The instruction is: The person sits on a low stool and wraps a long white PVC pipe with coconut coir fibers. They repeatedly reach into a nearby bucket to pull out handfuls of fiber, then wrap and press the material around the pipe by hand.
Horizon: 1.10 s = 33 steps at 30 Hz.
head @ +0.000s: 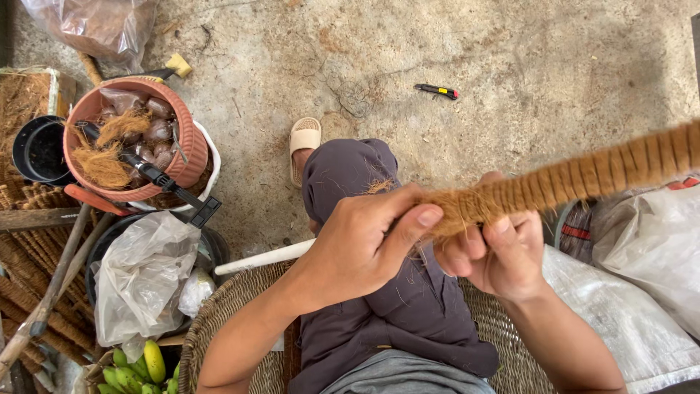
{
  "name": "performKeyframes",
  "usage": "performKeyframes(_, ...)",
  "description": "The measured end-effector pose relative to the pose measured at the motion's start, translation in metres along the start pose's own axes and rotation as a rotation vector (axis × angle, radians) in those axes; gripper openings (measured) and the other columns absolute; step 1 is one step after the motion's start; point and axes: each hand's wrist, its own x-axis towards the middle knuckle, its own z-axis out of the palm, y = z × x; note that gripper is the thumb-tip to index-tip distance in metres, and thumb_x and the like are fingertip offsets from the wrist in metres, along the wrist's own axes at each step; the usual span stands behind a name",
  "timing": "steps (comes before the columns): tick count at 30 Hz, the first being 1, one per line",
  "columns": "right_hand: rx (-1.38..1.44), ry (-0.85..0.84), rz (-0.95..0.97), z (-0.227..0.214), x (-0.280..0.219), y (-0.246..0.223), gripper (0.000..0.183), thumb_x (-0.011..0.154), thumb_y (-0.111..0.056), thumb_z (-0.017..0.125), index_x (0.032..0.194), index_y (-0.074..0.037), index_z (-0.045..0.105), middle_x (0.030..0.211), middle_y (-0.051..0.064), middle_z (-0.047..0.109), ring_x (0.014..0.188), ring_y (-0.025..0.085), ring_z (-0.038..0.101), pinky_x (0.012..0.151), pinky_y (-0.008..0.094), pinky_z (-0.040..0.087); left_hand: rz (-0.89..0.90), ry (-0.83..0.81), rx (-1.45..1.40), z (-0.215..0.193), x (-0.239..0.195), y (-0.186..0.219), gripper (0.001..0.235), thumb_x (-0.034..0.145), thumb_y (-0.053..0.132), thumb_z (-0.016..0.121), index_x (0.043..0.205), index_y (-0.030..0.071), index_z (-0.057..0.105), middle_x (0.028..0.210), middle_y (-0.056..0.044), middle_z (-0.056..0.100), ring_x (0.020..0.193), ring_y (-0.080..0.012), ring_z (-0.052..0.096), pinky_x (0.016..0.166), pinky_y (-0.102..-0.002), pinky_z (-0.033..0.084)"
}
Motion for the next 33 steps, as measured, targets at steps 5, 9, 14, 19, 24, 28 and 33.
performKeyframes(5, 0.367, -0.056, 0.149, -0.019, -0.004, 0.007, 0.021, 0.110, -0.015, 0.058, 0.124, -0.010, 0.043, 0.085, 0.001, 0.054, 0.073, 0.013, 0.059, 0.066, 0.032, 0.051, -0.168, -0.099, -0.113, -0.001, -0.003, 0.005, 0.033, 0.108, 0.032, 0.057, 0.115, 0.003, 0.071, 0.067, -0.005, 0.061, 0.056, -0.0103, 0.053, 0.051, -0.029, 0.043)
performKeyframes(9, 0.344, -0.137, 0.165, -0.021, -0.001, 0.002, 0.019, 0.112, -0.022, 0.061, 0.115, -0.008, 0.048, 0.088, 0.002, 0.055, 0.072, 0.012, 0.057, 0.067, 0.031, 0.052, -0.229, -0.217, -0.176, -0.007, -0.007, 0.009, 0.033, 0.105, 0.035, 0.058, 0.112, 0.006, 0.073, 0.062, -0.004, 0.060, 0.049, -0.0103, 0.052, 0.046, -0.029, 0.038)
performKeyframes(14, -0.070, -0.209, 0.367, -0.014, 0.017, -0.028, 0.021, 0.107, -0.024, 0.068, 0.104, -0.006, 0.056, 0.081, 0.000, 0.054, 0.067, 0.009, 0.049, 0.058, 0.024, 0.041, 0.056, -0.297, 0.013, -0.009, -0.014, 0.008, 0.030, 0.106, 0.036, 0.064, 0.114, 0.008, 0.071, 0.074, -0.002, 0.067, 0.058, -0.0111, 0.065, 0.054, -0.028, 0.051)
performKeyframes(19, -0.735, -0.480, 0.878, -0.013, 0.028, -0.075, 0.022, 0.101, -0.028, 0.068, 0.100, -0.006, 0.063, 0.079, -0.001, 0.051, 0.067, 0.009, 0.044, 0.054, 0.030, 0.038, 0.345, -0.303, 0.370, 0.000, -0.033, 0.010, 0.033, 0.105, 0.040, 0.066, 0.107, 0.008, 0.069, 0.075, -0.002, 0.063, 0.062, -0.0172, 0.064, 0.052, -0.033, 0.049)
performKeyframes(24, -1.148, -0.466, 1.242, 0.016, 0.039, -0.076, 0.027, 0.096, -0.039, 0.062, 0.106, -0.014, 0.063, 0.072, -0.003, 0.043, 0.063, 0.007, 0.038, 0.051, 0.032, 0.040, 0.548, -0.315, 0.866, 0.011, -0.044, 0.013, 0.034, 0.107, 0.037, 0.061, 0.106, 0.004, 0.069, 0.070, 0.001, 0.052, 0.058, -0.0133, 0.057, 0.051, -0.027, 0.047)
performKeyframes(28, -1.339, -0.284, 1.335, 0.044, 0.049, -0.070, 0.036, 0.095, -0.047, 0.065, 0.104, -0.012, 0.063, 0.056, 0.002, 0.041, 0.048, 0.012, 0.035, 0.044, 0.037, 0.034, 0.561, -0.327, 1.017, 0.020, -0.044, 0.011, 0.031, 0.108, 0.032, 0.062, 0.104, 0.003, 0.068, 0.068, 0.004, 0.050, 0.055, -0.0090, 0.052, 0.048, -0.022, 0.043)
performKeyframes(33, -1.484, -0.177, 1.391, 0.069, 0.061, -0.065, 0.039, 0.097, -0.049, 0.062, 0.093, -0.011, 0.059, 0.046, 0.005, 0.040, 0.039, 0.014, 0.033, 0.040, 0.038, 0.029, 0.530, -0.301, 1.197, 0.022, -0.049, 0.009, 0.021, 0.101, 0.025, 0.063, 0.103, 0.005, 0.069, 0.069, 0.003, 0.051, 0.056, -0.0076, 0.052, 0.049, -0.020, 0.039)
